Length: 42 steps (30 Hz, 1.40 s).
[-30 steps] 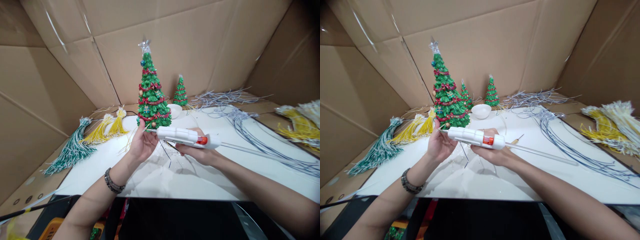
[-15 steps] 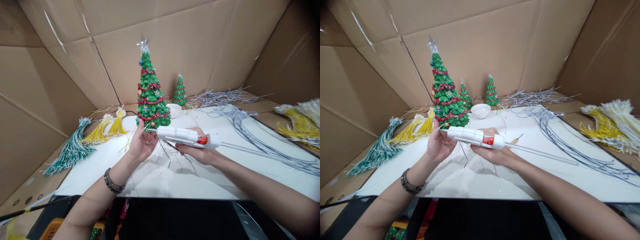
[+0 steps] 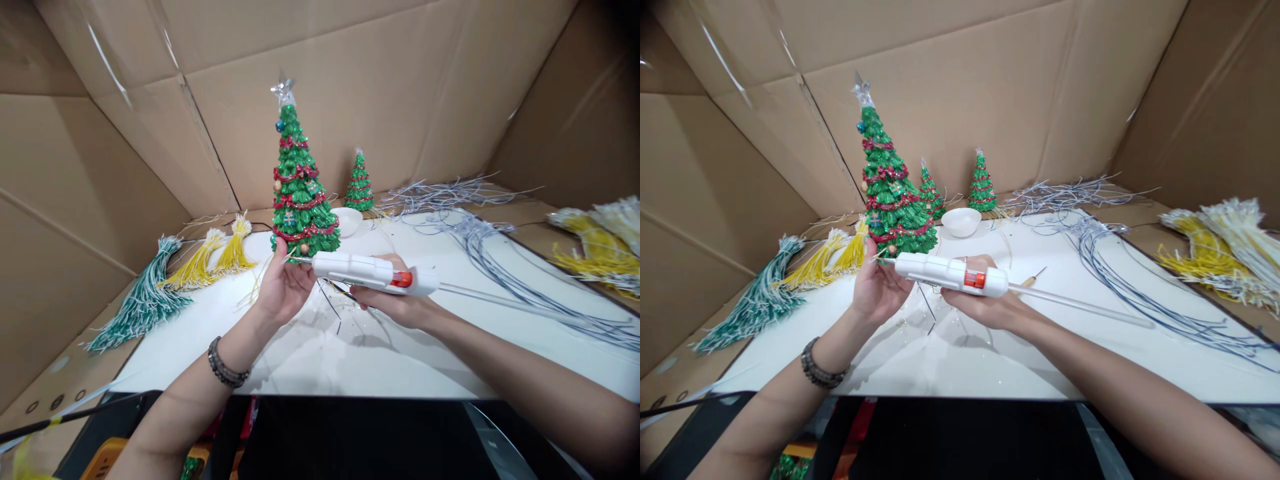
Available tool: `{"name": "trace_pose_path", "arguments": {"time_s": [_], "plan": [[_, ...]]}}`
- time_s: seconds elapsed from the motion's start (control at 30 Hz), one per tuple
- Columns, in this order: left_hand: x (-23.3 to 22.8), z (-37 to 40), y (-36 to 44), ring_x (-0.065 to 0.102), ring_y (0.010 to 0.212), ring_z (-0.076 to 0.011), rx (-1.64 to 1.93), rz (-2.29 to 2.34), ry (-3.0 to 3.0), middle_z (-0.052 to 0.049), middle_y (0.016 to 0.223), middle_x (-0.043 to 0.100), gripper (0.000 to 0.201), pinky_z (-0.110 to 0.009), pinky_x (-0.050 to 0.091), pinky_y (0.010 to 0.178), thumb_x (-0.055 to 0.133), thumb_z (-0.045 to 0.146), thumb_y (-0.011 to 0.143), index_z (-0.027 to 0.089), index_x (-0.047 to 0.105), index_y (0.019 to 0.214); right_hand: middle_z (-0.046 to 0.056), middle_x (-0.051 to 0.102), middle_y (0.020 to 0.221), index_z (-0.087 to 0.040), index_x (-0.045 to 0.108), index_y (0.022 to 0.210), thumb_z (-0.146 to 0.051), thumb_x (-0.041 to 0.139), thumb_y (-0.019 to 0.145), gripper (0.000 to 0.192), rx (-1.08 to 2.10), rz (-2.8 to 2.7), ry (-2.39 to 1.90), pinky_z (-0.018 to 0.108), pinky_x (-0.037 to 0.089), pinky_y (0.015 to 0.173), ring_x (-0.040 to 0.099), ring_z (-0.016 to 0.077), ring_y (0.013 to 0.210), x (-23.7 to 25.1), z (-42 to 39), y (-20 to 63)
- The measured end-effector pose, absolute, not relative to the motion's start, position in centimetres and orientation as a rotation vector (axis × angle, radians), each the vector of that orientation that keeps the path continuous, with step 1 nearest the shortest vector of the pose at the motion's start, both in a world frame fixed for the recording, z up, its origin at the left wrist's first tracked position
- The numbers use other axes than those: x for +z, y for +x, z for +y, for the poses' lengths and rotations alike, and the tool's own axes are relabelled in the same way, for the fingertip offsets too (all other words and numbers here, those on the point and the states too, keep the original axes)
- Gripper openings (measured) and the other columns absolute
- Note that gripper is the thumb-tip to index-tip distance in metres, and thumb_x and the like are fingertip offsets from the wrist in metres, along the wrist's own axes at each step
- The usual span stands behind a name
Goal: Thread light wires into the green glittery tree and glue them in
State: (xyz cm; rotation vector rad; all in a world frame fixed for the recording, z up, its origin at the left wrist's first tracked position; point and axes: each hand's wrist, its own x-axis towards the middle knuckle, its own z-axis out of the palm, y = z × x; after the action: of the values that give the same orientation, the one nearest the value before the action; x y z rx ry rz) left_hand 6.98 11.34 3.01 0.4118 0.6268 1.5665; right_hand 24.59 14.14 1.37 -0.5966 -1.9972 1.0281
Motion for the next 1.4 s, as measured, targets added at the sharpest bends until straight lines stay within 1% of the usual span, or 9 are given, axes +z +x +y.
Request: {"name": "trace_pose_path", "arguments": {"time_s": [0.07, 0.2, 0.43, 0.6, 0.93, 1.07, 1.13, 1.27, 1.4], "plan": [[3.1, 11.3, 7.1, 0.071, 0.062, -0.0092, 1.562, 0.629, 0.408, 0.001, 0.064, 0.073, 0.058, -0.017, 0.057, 0.066, 0.028, 0.041, 0.106, 0.019, 0.070, 0.073, -0.002, 0.048, 0.050, -0.022, 0.044, 0.053, -0.025, 0.057, 0.074, 0.025, 1.018, -2.005, -0.601, 0.025, 0.035, 0.044, 0.045, 0.0111, 0.046, 1.4, 14.2, 24.6], [3.2, 11.3, 7.1, 0.069, 0.057, -0.0080, 1.555, 0.636, 0.402, 0.002, 0.062, 0.072, 0.061, -0.016, 0.056, 0.060, 0.026, 0.040, 0.106, 0.019, 0.069, 0.068, 0.000, 0.053, 0.053, -0.021, 0.052, 0.058, -0.025, 0.058, 0.074, 0.018, 1.017, -2.025, -0.580, 0.025, 0.037, 0.045, 0.050, 0.0128, 0.050, 1.3, 14.3, 24.6], [3.0, 11.4, 6.9, 0.071, 0.062, -0.0082, 1.558, 0.656, 0.443, 0.002, 0.067, 0.074, 0.051, -0.017, 0.057, 0.069, 0.036, 0.042, 0.104, 0.020, 0.071, 0.075, -0.001, 0.051, 0.050, -0.021, 0.050, 0.055, -0.025, 0.057, 0.073, 0.020, 1.020, -2.040, -0.580, 0.024, 0.035, 0.045, 0.049, 0.0128, 0.049, 1.3, 14.4, 24.6], [3.0, 11.3, 6.9, 0.072, 0.068, -0.0090, 1.556, 0.679, 0.472, 0.002, 0.072, 0.076, 0.045, -0.019, 0.057, 0.082, 0.041, 0.043, 0.103, 0.019, 0.072, 0.080, -0.002, 0.050, 0.050, -0.021, 0.049, 0.054, -0.027, 0.057, 0.074, 0.022, 1.053, -2.033, -0.606, 0.024, 0.035, 0.045, 0.047, 0.0119, 0.048, 1.3, 14.3, 24.7], [3.0, 11.4, 6.9, 0.074, 0.070, -0.0109, 1.593, 0.686, 0.452, 0.000, 0.074, 0.077, 0.043, -0.021, 0.057, 0.083, 0.042, 0.043, 0.102, 0.020, 0.073, 0.083, -0.002, 0.052, 0.050, -0.021, 0.050, 0.055, -0.030, 0.060, 0.071, 0.021, 1.126, -1.993, -0.644, 0.024, 0.037, 0.044, 0.048, 0.0121, 0.047, 1.1, 14.3, 24.7], [3.0, 11.5, 6.7, 0.074, 0.076, -0.0110, 1.614, 0.694, 0.414, 0.001, 0.075, 0.077, 0.042, -0.020, 0.056, 0.086, 0.040, 0.039, 0.104, 0.020, 0.074, 0.086, -0.001, 0.055, 0.050, -0.021, 0.053, 0.057, -0.027, 0.061, 0.071, 0.018, 1.161, -1.984, -0.634, 0.024, 0.037, 0.043, 0.050, 0.0124, 0.047, 0.6, 14.5, 24.8], [2.9, 11.7, 6.5, 0.074, 0.074, -0.0111, 1.612, 0.695, 0.416, 0.001, 0.075, 0.077, 0.041, -0.021, 0.057, 0.085, 0.041, 0.039, 0.103, 0.019, 0.073, 0.087, -0.001, 0.057, 0.050, -0.020, 0.056, 0.057, -0.027, 0.062, 0.071, 0.017, 1.209, -1.954, -0.630, 0.024, 0.039, 0.044, 0.052, 0.0128, 0.046, 0.4, 14.6, 25.0], [2.6, 11.9, 6.1, 0.075, 0.074, -0.0125, 1.603, 0.647, 0.470, -0.001, 0.077, 0.077, 0.044, -0.025, 0.058, 0.087, 0.038, 0.041, 0.104, 0.018, 0.073, 0.089, -0.001, 0.059, 0.047, -0.018, 0.063, 0.058, -0.026, 0.063, 0.070, 0.015, 1.276, -1.858, -0.627, 0.025, 0.046, 0.052, 0.057, 0.0141, 0.048, 0.2, 14.8, 25.2], [2.5, 12.0, 6.1, 0.075, 0.080, -0.0141, 1.607, 0.621, 0.490, -0.003, 0.082, 0.078, 0.041, -0.030, 0.056, 0.096, 0.038, 0.039, 0.104, 0.017, 0.073, 0.098, 0.000, 0.060, 0.049, -0.018, 0.065, 0.061, -0.029, 0.062, 0.072, 0.015, 1.231, -1.717, -0.681, 0.024, 0.041, 0.049, 0.055, 0.0135, 0.049, 0.4, 15.6, 25.4]]}}
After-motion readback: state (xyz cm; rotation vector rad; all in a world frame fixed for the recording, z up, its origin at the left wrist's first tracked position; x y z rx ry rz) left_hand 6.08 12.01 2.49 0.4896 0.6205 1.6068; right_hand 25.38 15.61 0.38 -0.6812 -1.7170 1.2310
